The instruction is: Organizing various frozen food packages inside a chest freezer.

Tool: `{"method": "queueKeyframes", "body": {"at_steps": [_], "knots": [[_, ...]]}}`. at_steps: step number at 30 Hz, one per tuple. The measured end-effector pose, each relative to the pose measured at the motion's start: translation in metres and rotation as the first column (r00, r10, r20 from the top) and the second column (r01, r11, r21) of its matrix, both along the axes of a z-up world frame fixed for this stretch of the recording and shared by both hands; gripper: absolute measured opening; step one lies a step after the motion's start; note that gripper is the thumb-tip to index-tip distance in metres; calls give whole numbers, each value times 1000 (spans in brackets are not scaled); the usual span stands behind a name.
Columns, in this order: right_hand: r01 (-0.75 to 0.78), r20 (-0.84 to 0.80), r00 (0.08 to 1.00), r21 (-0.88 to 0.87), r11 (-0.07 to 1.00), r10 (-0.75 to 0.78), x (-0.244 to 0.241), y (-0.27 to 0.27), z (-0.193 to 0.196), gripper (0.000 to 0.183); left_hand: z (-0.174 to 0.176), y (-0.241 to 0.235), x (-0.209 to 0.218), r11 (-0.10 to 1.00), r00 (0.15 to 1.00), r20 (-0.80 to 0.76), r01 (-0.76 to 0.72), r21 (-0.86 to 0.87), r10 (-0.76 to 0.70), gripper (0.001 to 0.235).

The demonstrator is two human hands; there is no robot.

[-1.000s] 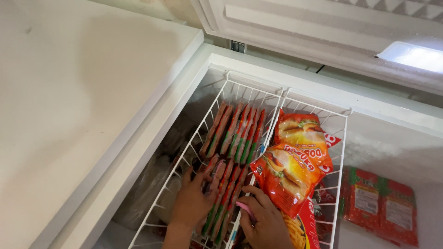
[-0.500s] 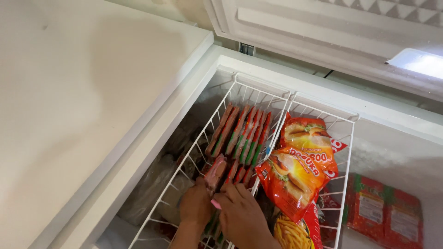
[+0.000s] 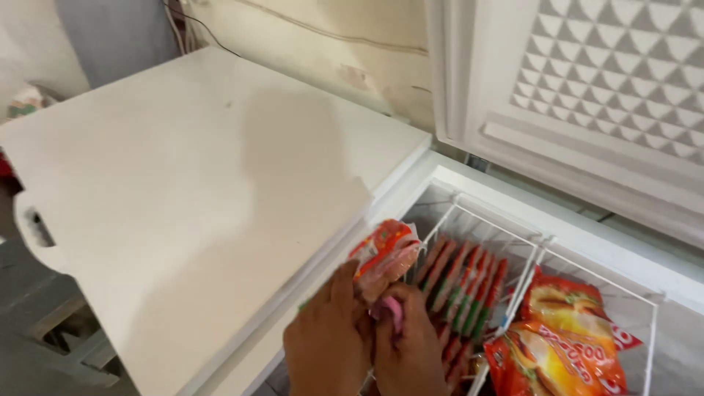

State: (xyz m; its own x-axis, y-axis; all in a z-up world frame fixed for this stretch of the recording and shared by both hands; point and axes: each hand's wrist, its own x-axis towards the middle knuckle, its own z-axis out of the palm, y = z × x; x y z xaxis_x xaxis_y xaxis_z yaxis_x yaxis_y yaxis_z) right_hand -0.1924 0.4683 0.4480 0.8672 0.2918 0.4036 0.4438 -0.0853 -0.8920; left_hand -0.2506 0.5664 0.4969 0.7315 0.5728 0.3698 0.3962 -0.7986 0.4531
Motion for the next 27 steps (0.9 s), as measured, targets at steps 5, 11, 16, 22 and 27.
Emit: {"method": "queueKeyframes", "body": {"at_steps": [5, 11, 16, 22, 27], "knots": [[-446, -70, 889, -352, 823, 452, 9, 55, 22, 67, 1, 79, -6, 920, 968, 160, -236, 312, 194, 47], [-439, 24, 798, -660, 609, 602, 31, 100, 6, 84, -53, 150, -12, 852, 960, 3, -251, 460, 281, 50], [-462, 34, 768, -662, 590, 640, 42, 114, 2, 75, -60, 188, -1, 829, 973, 23, -208, 519, 230, 50], [-306, 18, 916, -618, 725, 402, 65, 43, -6, 39, -33, 93, 0, 940, 975, 219, -51, 337, -26, 43], [-267, -132, 956, -756, 598, 261, 91, -62, -82, 25, -152, -57, 21, 887, 897, -258, 242, -392, -359, 36]]}}
